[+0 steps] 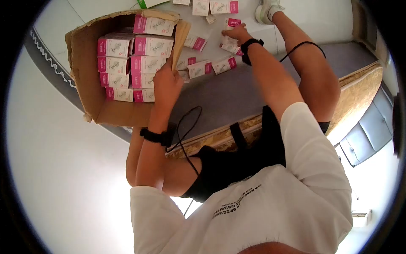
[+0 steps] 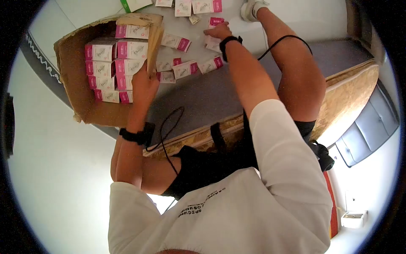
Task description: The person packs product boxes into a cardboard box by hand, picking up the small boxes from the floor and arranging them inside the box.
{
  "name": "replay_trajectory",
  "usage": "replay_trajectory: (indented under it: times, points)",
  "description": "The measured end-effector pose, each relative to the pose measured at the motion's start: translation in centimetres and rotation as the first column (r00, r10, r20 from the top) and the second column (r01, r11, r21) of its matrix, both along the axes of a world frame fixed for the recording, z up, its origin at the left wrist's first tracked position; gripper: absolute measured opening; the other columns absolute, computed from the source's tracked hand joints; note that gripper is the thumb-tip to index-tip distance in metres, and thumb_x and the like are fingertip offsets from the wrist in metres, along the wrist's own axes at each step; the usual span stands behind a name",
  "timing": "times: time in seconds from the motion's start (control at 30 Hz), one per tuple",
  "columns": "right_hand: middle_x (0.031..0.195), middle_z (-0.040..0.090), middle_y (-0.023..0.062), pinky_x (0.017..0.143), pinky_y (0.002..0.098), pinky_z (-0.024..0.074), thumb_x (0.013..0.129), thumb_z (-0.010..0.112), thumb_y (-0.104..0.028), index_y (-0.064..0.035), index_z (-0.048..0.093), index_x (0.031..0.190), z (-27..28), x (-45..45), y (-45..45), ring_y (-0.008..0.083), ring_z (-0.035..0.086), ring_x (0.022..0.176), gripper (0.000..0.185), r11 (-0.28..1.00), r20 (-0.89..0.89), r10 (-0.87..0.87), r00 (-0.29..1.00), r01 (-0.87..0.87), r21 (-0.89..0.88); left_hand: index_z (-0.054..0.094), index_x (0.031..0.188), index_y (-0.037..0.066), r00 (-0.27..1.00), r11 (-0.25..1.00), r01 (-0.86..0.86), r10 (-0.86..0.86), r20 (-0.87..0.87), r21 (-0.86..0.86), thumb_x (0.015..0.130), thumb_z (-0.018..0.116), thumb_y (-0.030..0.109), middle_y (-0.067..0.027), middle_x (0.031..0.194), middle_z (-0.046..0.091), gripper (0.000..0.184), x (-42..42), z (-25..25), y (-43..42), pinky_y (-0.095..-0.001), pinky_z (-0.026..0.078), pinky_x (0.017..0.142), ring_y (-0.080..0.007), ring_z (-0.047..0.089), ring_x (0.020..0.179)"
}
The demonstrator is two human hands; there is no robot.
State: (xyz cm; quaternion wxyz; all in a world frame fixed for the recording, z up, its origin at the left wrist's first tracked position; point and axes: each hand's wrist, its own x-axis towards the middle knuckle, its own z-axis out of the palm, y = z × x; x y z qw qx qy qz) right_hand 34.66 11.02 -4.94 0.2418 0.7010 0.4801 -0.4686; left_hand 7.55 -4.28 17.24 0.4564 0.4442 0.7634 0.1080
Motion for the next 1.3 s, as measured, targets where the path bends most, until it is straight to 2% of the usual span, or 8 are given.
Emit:
replay_trajectory:
  times: [0.33,0.43,0.57,0.73,0.87,0.97,1.03,1.3]
  points:
    - [0.110,0.062,0.0298,0.082,0.0378,0.0550,0.064,0.082,-0.046,0.0179,-0.009,0.139,3.1,2.5,4.3,0.0376,0.065,0.098,0.134,0.872,0.062,0.396,0.916,-0.396,0.286,0.044,0.138,0.001,0.999,0.998,0.050,-0.049,-0.013,0.042,0.076,0.050,-0.003,-0.0314,0.103,0.062,0.062,1.0,-0.9,-0.7,-0.0464,0.051,0.082,-0.0445,0.062,0.093]
    - [0.109,0.066,0.0197,0.074,0.0390,0.0589,0.074,0.079,-0.033,-0.0081,-0.012,0.149,5.1,0.9,3.0,0.0348,0.066,0.092,0.121,0.972,-0.068,0.183,0.981,-0.171,0.160,0.042,0.138,-0.001,0.995,0.995,0.094,-0.094,-0.008,-0.029,0.076,0.051,-0.003,-0.0300,0.107,0.062,0.063,0.7,-1.1,-0.5,-0.0457,0.051,0.082,-0.0434,0.063,0.093]
    - [0.126,0.056,0.0231,0.078,0.0395,0.0579,0.066,0.081,-0.048,-0.0114,0.010,0.150,-0.6,2.7,0.5,0.0341,0.062,0.105,0.116,0.979,-0.142,0.112,0.984,-0.085,0.186,0.042,0.137,-0.002,0.998,0.998,0.055,-0.055,-0.004,-0.037,0.077,0.051,-0.001,-0.0283,0.110,0.062,0.062,2.1,-1.9,-0.8,-0.0456,0.051,0.082,-0.0433,0.062,0.093]
    - [0.109,0.063,0.0085,0.084,0.0450,0.0556,0.077,0.075,-0.038,-0.0120,0.055,0.123,2.6,5.6,-2.6,0.0221,0.060,0.105,0.057,0.634,0.029,-0.727,0.686,0.687,-0.355,0.051,0.122,-0.008,0.992,0.993,0.097,-0.102,-0.071,-0.069,0.084,0.055,0.005,-0.0297,0.103,0.063,0.040,4.0,1.1,0.8,-0.0457,0.051,0.082,-0.0436,0.063,0.094]
    - [0.102,0.064,0.0061,0.088,0.0433,0.0537,0.078,0.073,-0.041,-0.0135,0.063,0.108,-2.5,10.7,-7.3,0.0220,0.061,0.101,0.041,0.885,-0.482,-0.446,0.755,0.291,-0.363,0.041,0.137,-0.004,0.988,0.991,0.123,-0.127,-0.086,-0.055,0.077,0.056,0.002,-0.0280,0.109,0.060,0.062,3.4,-1.0,-0.8,-0.0464,0.051,0.082,-0.0432,0.062,0.094]
    - [0.107,0.061,0.0073,0.088,0.0416,0.0533,0.081,0.070,-0.041,-0.0121,0.059,0.112,-1.0,8.8,-7.1,0.0242,0.060,0.100,0.044,0.345,0.137,-0.863,0.486,0.765,-0.544,0.040,0.137,-0.005,0.990,0.992,0.110,-0.115,-0.077,-0.065,0.076,0.056,0.000,-0.0288,0.112,0.059,0.063,4.0,-0.6,-0.7,-0.0463,0.051,0.082,-0.0439,0.061,0.095]
    - [0.117,0.057,0.0095,0.089,0.0412,0.0519,0.083,0.067,-0.040,-0.0103,0.056,0.115,-0.5,7.8,-7.6,0.0265,0.060,0.101,0.045,0.253,0.064,-0.957,0.285,0.918,-0.305,0.039,0.137,-0.004,0.986,0.993,0.121,-0.121,-0.115,-0.008,0.076,0.055,-0.001,-0.0292,0.113,0.058,0.063,3.7,-1.1,-0.7,-0.0469,0.051,0.082,-0.0446,0.060,0.096]
    - [0.125,0.053,0.0149,0.093,0.0443,0.0500,0.081,0.069,-0.041,-0.0079,0.051,0.122,-5.2,6.9,-5.7,0.0289,0.059,0.104,0.055,0.268,0.077,-0.955,0.288,0.942,-0.202,0.037,0.140,-0.003,0.989,0.989,0.116,-0.123,-0.077,-0.088,0.077,0.055,-0.001,-0.0289,0.114,0.058,0.065,3.8,-0.6,0.0,-0.0459,0.052,0.083,-0.0434,0.061,0.097]
